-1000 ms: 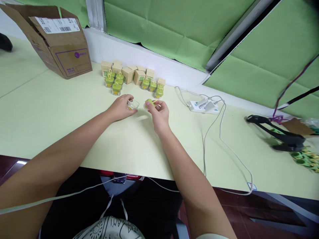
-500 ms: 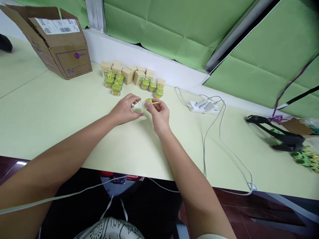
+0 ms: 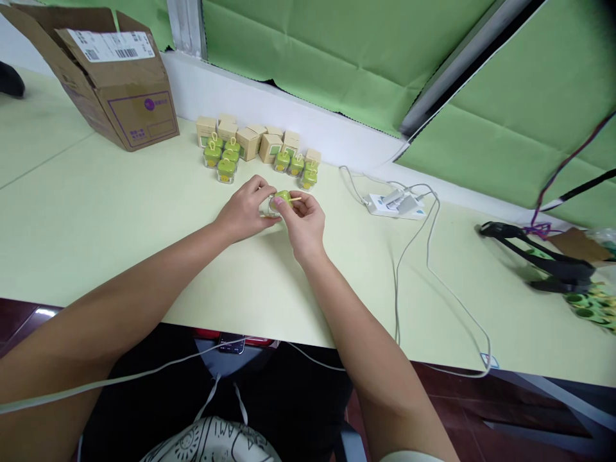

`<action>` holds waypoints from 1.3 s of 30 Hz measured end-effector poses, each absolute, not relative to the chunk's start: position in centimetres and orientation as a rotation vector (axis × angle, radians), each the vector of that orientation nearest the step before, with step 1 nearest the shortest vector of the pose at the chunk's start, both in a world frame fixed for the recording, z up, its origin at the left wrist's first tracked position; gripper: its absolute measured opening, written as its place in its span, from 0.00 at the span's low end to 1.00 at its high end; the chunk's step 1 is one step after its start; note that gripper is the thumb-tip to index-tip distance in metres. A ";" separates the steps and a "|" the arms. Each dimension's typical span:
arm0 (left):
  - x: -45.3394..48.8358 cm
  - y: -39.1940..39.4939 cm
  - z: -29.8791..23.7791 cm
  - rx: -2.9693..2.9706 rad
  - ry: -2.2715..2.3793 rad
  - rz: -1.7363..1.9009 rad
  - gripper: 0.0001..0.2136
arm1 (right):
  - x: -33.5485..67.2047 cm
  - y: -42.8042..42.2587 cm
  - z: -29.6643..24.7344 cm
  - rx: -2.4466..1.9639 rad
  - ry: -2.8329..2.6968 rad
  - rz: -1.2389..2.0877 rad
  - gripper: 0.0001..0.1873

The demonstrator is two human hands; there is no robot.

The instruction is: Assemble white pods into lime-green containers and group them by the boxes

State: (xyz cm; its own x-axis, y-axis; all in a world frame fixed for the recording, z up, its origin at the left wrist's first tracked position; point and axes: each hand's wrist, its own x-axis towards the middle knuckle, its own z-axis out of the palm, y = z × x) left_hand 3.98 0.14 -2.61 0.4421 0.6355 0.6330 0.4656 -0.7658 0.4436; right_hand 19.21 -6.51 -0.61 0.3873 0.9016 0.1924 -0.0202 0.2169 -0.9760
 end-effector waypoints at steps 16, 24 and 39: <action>5.1 -1.0 -2.2 2.425 1.002 1.236 0.16 | 18.2 -6.8 -1.1 -1.091 -0.858 0.920 0.31; 4.8 -1.2 -1.8 2.339 1.041 1.264 0.17 | 17.8 -7.0 -1.3 -1.036 -0.975 0.965 0.28; 4.8 -1.5 -1.6 2.316 0.909 1.229 0.18 | 18.4 -7.0 -0.7 -1.089 -0.885 1.114 0.28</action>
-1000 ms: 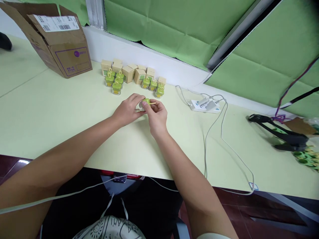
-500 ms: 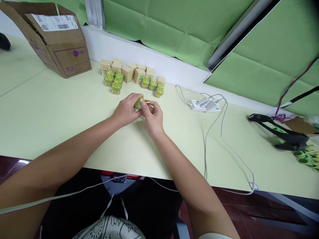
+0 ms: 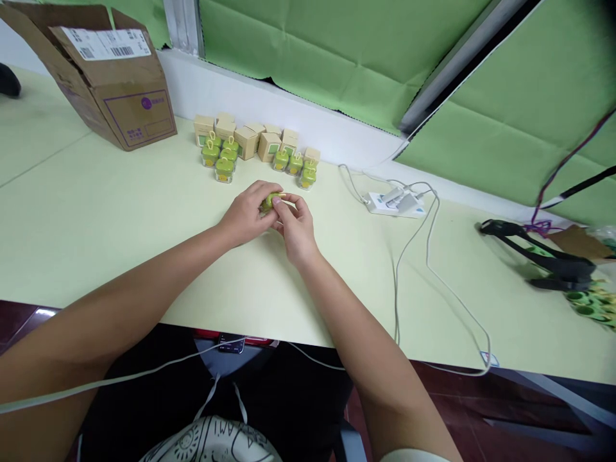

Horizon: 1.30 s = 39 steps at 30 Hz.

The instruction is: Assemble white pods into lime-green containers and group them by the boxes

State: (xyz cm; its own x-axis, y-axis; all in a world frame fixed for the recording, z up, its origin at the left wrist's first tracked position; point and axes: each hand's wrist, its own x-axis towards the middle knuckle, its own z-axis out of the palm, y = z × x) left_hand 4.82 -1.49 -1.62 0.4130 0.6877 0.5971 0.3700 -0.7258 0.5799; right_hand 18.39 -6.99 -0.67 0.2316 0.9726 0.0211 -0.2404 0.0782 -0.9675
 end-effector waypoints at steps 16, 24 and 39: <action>4.4 -1.6 -1.0 2.121 0.771 1.191 0.18 | 19.5 -5.9 -0.8 -0.987 -0.796 1.368 0.13; 4.2 -1.6 -0.9 2.071 0.721 1.143 0.18 | 19.9 -5.9 -0.7 -0.969 -0.770 1.375 0.12; 4.3 -0.8 -1.7 2.129 0.722 1.079 0.20 | 20.0 -5.7 -0.8 -1.044 -0.600 1.370 0.04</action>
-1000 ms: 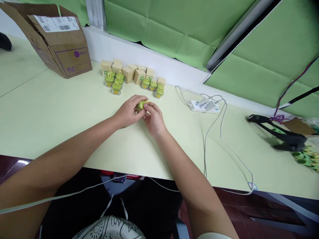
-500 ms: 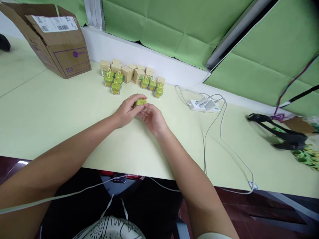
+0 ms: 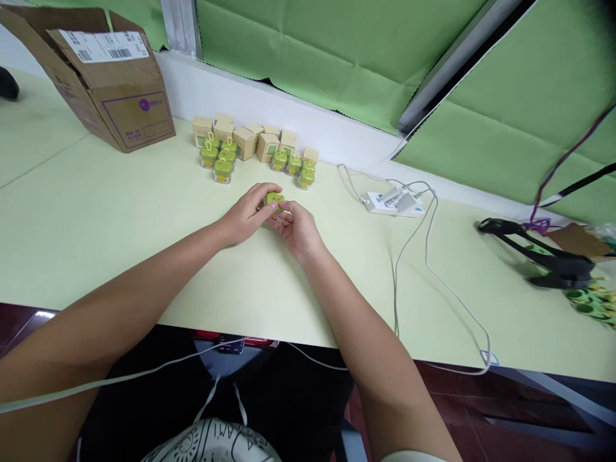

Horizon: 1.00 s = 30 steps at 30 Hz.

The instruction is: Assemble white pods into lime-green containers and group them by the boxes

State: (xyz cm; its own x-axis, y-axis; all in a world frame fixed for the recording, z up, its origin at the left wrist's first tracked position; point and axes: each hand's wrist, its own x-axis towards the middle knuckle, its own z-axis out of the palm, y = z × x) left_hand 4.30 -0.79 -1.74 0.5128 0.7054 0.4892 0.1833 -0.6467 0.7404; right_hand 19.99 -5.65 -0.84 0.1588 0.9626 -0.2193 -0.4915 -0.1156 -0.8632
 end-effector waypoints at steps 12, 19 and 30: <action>3.3 -1.0 -1.2 2.326 0.823 0.970 0.26 | 19.8 -5.7 -0.4 -1.136 -0.562 1.225 0.06; 3.3 -0.3 -1.5 2.417 0.842 0.989 0.20 | 19.7 -5.5 -0.7 -1.219 -0.595 1.239 0.08; 0.3 2.8 -0.6 2.447 1.109 0.706 0.26 | 20.4 -4.9 -2.2 -1.526 -1.063 0.986 0.08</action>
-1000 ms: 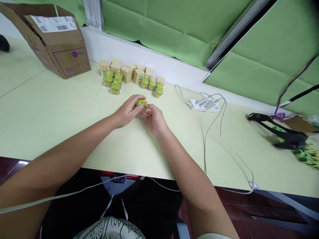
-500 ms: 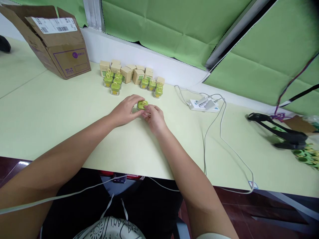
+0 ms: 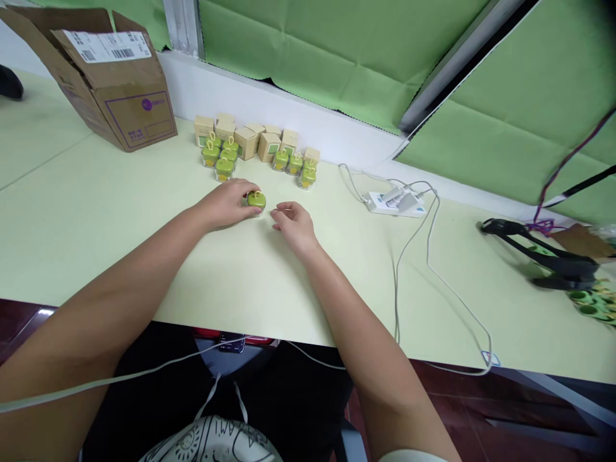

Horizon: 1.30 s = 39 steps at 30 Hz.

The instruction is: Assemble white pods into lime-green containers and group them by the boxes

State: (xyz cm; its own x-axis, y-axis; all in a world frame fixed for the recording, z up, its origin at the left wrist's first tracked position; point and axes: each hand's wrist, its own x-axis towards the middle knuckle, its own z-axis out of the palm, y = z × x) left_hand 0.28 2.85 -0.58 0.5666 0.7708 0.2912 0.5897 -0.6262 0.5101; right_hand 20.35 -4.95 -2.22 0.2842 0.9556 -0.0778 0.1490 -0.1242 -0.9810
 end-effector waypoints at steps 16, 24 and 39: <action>-10.3 8.1 0.4 2.269 1.584 0.834 0.23 | 20.8 -4.7 -3.6 -1.455 -1.166 0.937 0.09; -9.0 9.6 -2.0 2.021 1.552 1.056 0.20 | 21.0 -4.5 -3.9 -1.452 -1.180 0.929 0.09; -8.7 8.0 -0.6 2.131 1.563 1.289 0.22 | 23.4 -2.5 -3.7 -1.599 -1.100 0.648 0.16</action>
State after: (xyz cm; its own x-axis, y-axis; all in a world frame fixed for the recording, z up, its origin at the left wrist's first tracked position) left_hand -8.73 8.00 -0.58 0.0598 0.8504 0.5228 0.6751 -0.4202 0.6063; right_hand 23.35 -2.55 -3.66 0.4327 0.8939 0.1167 0.3306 -0.0369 -0.9431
